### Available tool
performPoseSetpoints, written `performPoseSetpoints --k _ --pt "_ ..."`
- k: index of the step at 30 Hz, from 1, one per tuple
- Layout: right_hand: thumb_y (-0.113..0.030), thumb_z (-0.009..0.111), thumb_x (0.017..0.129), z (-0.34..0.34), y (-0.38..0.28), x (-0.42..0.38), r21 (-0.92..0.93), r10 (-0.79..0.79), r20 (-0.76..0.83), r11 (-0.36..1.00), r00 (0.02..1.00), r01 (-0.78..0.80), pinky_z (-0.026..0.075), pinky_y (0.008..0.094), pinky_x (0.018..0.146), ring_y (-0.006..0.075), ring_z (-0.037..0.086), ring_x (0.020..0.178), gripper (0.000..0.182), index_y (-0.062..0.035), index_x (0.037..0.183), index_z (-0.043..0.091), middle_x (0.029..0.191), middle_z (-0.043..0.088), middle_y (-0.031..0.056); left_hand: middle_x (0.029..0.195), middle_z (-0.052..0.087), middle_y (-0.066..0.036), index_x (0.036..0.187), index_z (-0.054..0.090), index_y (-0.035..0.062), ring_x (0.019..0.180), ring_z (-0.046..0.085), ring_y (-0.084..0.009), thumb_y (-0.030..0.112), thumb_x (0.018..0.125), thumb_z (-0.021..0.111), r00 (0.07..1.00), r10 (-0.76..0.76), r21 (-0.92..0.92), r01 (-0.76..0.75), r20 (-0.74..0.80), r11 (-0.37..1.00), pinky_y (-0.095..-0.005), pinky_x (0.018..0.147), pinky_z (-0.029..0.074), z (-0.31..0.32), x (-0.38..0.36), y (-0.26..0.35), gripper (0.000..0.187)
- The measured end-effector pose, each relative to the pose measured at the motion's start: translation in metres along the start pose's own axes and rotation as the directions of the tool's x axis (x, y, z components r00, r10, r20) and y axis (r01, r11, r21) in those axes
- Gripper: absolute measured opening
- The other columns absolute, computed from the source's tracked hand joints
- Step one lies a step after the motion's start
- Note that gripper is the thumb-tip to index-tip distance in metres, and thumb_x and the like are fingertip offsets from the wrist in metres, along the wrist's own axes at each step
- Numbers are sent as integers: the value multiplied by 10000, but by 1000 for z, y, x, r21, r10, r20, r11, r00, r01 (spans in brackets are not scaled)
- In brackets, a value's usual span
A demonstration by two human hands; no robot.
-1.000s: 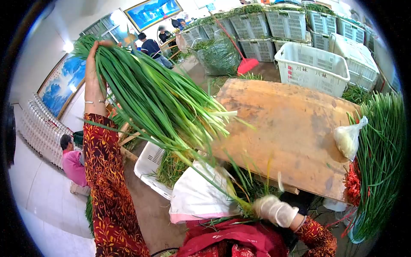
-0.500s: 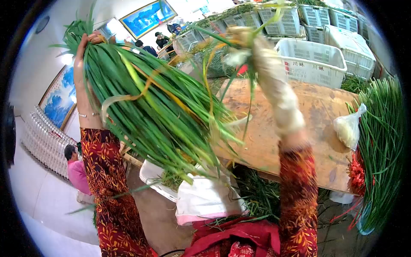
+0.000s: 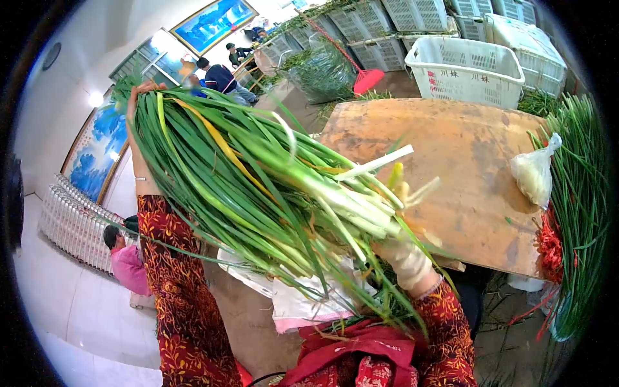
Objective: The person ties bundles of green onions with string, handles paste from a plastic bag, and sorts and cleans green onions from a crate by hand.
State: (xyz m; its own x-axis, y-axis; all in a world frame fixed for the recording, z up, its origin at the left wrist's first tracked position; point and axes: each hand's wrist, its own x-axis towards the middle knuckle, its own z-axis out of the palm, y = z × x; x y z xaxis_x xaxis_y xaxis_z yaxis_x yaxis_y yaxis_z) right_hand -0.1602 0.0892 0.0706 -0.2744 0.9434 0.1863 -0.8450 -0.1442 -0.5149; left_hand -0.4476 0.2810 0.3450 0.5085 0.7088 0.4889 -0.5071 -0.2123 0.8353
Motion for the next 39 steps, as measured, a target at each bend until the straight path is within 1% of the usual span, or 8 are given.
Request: performPoseSetpoints --k 3,7,16,24,26,28,32,39 --pt "-243 663 766 2 -2 -6 48 32 26 998 999 -33 345 209 484 68 442 562 454 -27 1123 484 690 515 0 789 547 -39 801 530 61 893 543 -256 252 890 497 970 100 108 -78 -222 991 -338 871 438 10 -4 -11 214" --pt "-249 673 755 7 -13 6 57 98 109 993 989 -104 336 210 480 68 433 542 473 -33 1127 477 682 514 0 836 620 -105 825 567 42 813 615 -219 273 883 517 955 205 269 -144 -215 952 -286 691 513 17 -7 -15 243" --pt "-341 631 794 10 -12 -7 14 90 362 995 928 -102 206 189 362 44 305 397 497 -34 1145 458 539 421 -22 802 582 -81 912 533 32 797 576 -200 256 912 465 995 36 148 -23 -92 989 -283 722 478 -15 -20 -5 234" --pt "-284 503 894 -95 6 -129 -95 156 197 986 968 -139 248 214 345 69 327 372 286 -75 1088 478 512 404 -33 733 554 -24 849 507 32 808 547 -187 231 914 461 983 17 52 -8 -182 999 -290 796 435 -26 -27 9 214" --pt "-276 472 910 -169 25 -146 324 -123 369 946 921 -4 266 223 350 61 355 404 291 -83 1126 441 560 423 -35 736 548 -17 853 507 34 787 550 -162 230 907 477 967 102 180 -60 -232 982 -288 820 427 -26 -35 12 205" --pt "-226 420 935 -141 27 -159 261 -352 -280 867 893 424 298 196 372 30 385 453 295 -62 1180 403 606 434 -52 735 535 -4 847 502 50 781 545 -120 225 897 498 987 54 -31 -60 -154 998 -287 837 420 -20 -33 8 182" --pt "-204 500 897 -39 -4 -79 -122 -135 -495 989 858 86 357 210 449 41 419 511 341 -29 1187 461 755 518 -31 759 527 13 830 489 69 793 537 -86 223 875 536 953 114 58 -102 -279 993 -309 864 411 6 -31 -8 168" --pt "-196 582 841 19 8 84 -588 -150 -69 805 986 82 442 240 691 90 554 790 360 -25 1154 529 1030 607 76 797 511 54 832 483 88 826 524 -79 218 870 540 965 143 82 -128 -219 988 -345 951 358 63 -39 -15 147"
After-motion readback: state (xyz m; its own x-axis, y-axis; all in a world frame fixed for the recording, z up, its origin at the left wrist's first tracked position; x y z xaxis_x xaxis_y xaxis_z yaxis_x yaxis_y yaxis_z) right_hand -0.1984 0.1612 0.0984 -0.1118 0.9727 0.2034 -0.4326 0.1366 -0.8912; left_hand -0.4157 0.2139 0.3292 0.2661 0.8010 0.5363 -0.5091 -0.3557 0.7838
